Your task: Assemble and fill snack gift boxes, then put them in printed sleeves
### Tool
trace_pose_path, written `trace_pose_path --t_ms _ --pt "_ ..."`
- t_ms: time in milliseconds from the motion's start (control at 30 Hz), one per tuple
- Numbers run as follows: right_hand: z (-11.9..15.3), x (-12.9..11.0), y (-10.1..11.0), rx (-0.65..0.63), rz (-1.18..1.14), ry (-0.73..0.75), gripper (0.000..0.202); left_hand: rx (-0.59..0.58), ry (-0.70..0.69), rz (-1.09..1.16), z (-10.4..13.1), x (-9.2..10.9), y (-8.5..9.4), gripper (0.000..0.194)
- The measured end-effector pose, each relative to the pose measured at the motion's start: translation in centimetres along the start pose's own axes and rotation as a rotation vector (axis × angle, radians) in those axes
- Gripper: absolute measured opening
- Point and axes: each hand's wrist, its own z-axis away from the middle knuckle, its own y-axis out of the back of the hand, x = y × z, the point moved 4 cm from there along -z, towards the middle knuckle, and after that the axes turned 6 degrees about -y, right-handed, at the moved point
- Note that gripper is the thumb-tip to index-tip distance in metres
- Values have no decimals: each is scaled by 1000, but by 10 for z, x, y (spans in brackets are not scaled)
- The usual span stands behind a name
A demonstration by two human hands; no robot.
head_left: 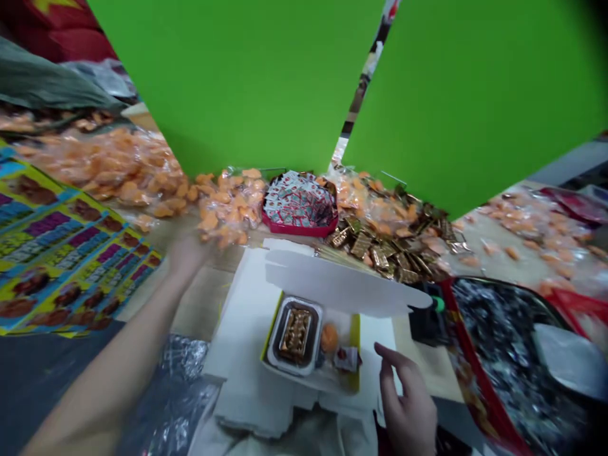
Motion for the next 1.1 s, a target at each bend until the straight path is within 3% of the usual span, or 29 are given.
trace_pose_path --t_ms 67,133,267,333,400,467,567,667,733,833,900,1000,1033,1100 --pt "6 -15 -4 -54 -93 -16 24 108 58 -120 23 -16 24 50" --pt "12 -42 -18 -164 -195 65 25 125 88 -308 46 -30 30 51" --pt "15 -87 -42 -387 -189 255 28 -120 1 -516 75 -46 -4 38" --pt "5 -84 -39 -395 -17 221 30 -161 5 -543 83 -50 -15 31" --pt "-7 -68 -30 -394 220 154 41 -158 44 -574 90 -52 -14 32" --pt "-16 -49 -23 -467 412 104 53 -141 66 -591 99 -49 -1 36" --pt "-22 -37 -22 -544 540 113 36 -97 57 -590 112 -35 28 40" --pt "-25 -37 -30 -490 579 83 21 30 7 -548 122 -16 55 45" --pt "-24 -35 -36 -446 542 31 21 58 -47 -498 127 -4 62 45" --pt "-19 -37 -33 -267 265 0 31 -21 -234 -173 143 21 49 42" --pt "-12 -44 -28 -215 -91 -33 44 -112 -403 171 164 46 29 43" --pt "-5 -60 -32 -432 -670 -149 52 -282 -560 473 200 84 -10 41" --pt "-6 -63 -33 -488 -780 -206 48 -318 -564 515 208 93 -22 38" --pt "-15 -58 -31 -446 -807 -303 37 -362 -514 586 214 104 -42 35"
